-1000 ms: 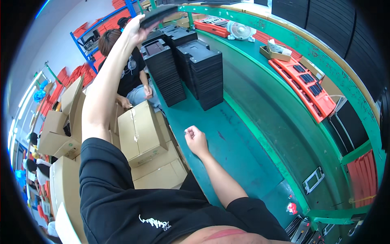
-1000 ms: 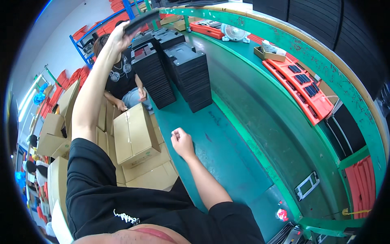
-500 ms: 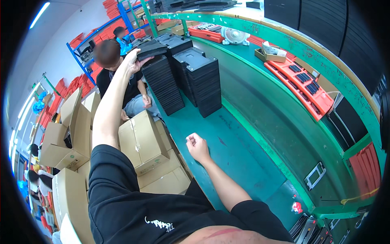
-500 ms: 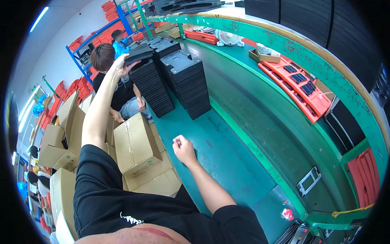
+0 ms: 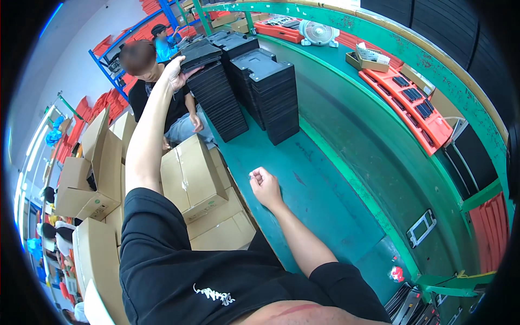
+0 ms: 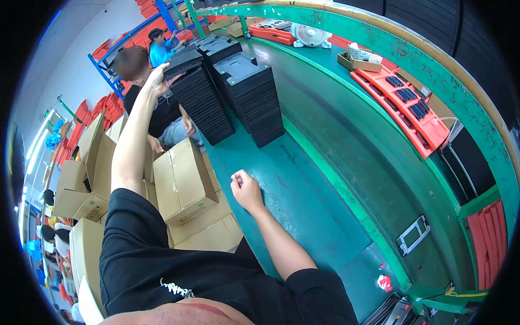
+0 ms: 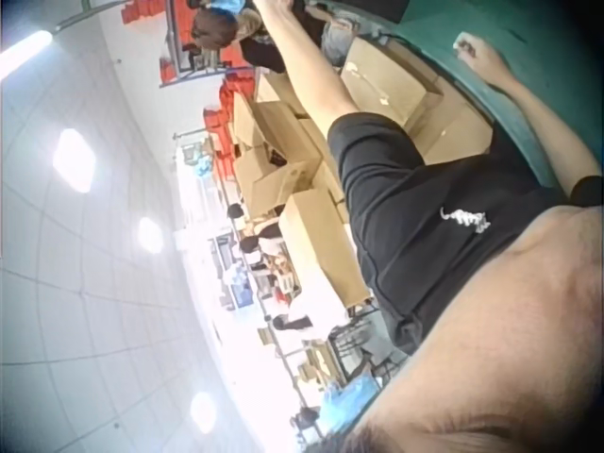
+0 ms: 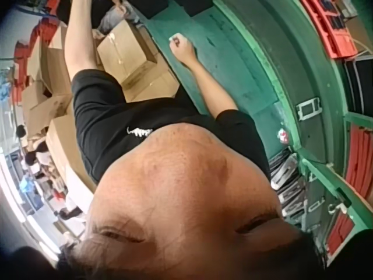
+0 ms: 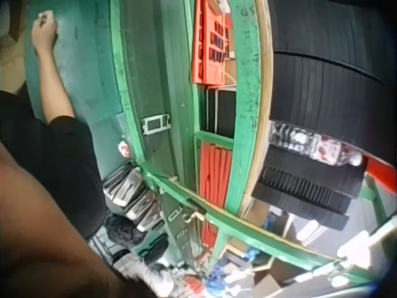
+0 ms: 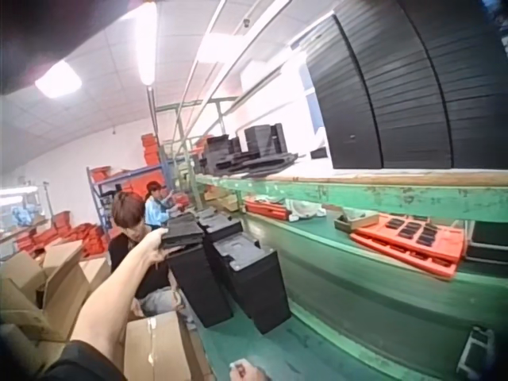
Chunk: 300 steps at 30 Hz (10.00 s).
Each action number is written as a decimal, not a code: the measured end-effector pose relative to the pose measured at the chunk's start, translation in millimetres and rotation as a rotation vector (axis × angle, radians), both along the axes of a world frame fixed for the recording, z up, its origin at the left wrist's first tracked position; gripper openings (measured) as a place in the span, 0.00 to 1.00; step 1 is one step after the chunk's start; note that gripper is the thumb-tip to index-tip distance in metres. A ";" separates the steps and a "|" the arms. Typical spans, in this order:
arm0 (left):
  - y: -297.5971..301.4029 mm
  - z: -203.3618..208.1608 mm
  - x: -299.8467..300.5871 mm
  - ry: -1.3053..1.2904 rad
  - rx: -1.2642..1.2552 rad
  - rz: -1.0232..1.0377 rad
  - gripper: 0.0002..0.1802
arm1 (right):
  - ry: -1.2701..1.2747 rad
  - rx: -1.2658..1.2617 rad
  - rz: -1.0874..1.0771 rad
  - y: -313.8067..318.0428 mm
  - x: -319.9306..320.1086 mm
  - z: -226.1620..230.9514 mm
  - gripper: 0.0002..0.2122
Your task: Assembling electronic devices by inserting screens into plastic housings and stacking them.
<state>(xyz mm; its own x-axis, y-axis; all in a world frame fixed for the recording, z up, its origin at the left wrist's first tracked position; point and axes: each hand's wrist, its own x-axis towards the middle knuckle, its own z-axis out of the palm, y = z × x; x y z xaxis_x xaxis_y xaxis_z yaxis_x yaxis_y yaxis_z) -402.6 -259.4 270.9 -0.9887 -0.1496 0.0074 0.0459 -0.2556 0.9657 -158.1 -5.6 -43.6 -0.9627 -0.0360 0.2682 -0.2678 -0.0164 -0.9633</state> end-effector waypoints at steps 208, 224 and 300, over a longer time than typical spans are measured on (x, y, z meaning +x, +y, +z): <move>234.2 -205.7 -7.9 1.411 -2.828 -0.522 0.21 | -0.396 0.499 -0.509 147.1 341.8 -46.0 0.10; 317.5 -216.1 142.1 1.614 -2.575 -0.564 0.33 | -0.166 0.469 -1.009 135.1 314.8 13.4 0.70; 289.2 -250.9 355.5 0.638 0.080 -0.895 0.81 | -0.411 1.285 -0.622 212.9 227.5 334.9 0.17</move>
<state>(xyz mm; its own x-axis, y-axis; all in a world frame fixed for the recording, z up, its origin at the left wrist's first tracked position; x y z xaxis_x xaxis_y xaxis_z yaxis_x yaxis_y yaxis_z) -47.1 29.8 20.0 -0.5580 0.5962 0.5773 0.2970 -0.5061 0.8097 69.4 207.3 291.2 -0.9107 0.4043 0.0845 0.3757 0.8958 -0.2376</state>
